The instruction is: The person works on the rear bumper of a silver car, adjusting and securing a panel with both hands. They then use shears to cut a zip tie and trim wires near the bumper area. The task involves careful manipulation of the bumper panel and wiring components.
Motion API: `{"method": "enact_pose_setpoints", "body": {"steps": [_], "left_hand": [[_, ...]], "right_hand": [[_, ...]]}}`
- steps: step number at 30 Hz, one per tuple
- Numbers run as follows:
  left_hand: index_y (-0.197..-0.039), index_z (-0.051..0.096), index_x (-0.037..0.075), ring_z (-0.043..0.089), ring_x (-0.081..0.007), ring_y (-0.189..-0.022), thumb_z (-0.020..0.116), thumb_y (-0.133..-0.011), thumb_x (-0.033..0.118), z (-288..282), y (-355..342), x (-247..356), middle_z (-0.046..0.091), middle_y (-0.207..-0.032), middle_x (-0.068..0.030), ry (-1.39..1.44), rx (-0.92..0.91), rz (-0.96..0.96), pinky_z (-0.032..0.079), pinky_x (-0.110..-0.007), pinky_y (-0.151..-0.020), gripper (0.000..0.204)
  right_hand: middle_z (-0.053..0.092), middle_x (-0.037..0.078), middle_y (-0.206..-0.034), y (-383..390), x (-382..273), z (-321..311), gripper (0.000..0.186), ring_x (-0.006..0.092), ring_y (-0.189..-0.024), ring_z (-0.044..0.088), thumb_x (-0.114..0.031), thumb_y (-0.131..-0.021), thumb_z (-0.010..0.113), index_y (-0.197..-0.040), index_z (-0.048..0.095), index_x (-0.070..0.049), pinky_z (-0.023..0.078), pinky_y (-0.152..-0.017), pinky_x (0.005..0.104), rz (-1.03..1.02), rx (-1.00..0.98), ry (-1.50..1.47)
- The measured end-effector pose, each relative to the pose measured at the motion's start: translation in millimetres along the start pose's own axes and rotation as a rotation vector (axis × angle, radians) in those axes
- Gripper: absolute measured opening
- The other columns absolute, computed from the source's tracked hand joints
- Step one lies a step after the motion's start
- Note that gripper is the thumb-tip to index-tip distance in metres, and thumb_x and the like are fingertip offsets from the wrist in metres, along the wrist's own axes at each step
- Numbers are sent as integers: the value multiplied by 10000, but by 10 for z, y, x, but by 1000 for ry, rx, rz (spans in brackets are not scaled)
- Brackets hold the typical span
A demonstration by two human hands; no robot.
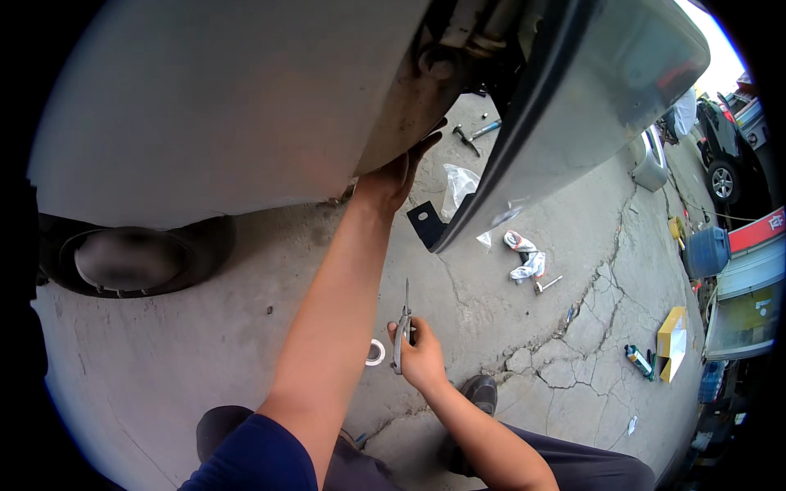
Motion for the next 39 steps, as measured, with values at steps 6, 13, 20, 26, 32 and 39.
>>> {"method": "enact_pose_setpoints", "body": {"steps": [6,13,20,26,32,39], "left_hand": [[-1410,528,108,570,-269,-1311,540,-1110,381,120,-14,-38,576,-1409,-88,287,107,62,514,-470,-1121,407],[-1298,598,86,648,-281,-1065,698,-996,354,-1025,440,214,671,-1222,-98,-505,930,225,545,-446,-866,416],[-1193,692,0,680,-352,-1115,654,-1002,124,-167,304,231,730,-1142,-195,-1647,193,783,568,-447,-922,230],[-1431,556,84,598,-298,-1299,646,-1047,285,219,-106,-24,624,-1402,-132,-495,-60,219,503,-425,-1091,442],[-1531,465,112,552,-289,-1382,627,-1072,305,1155,-46,239,573,-1488,-138,-830,-194,465,474,-449,-1155,524],[-1477,523,94,563,-274,-1348,658,-1043,370,1011,-195,565,602,-1437,-137,-1574,-61,953,475,-417,-1130,532]], "right_hand": [[682,95,-855,35,94,31,595,133,-647,647,-410,-1035,721,-1347,567,72,574,-546,333,-35,-91,-105],[669,88,-844,-24,84,81,616,134,-651,649,-431,-1022,733,-1354,572,63,587,-547,340,80,-125,-86],[658,73,-809,-135,281,34,615,138,-649,652,-426,-1019,736,-1352,571,64,594,-553,341,95,-106,-113],[732,105,-887,-99,315,152,483,147,-678,683,-285,-1054,683,-1384,568,48,560,-571,333,-109,-137,-65],[736,106,-882,37,207,44,483,155,-682,712,-268,-1058,664,-1413,566,44,547,-575,321,-57,-116,-4],[696,96,-843,33,488,24,582,146,-657,672,-395,-1044,703,-1386,573,58,552,-576,328,45,-109,-148]]}}
Point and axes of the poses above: each hand's wrist, its own y-axis away from the middle knuckle, its own z-axis out of the palm, x = y × z, the point moved 2 cm from there along -y, towards the middle knuckle
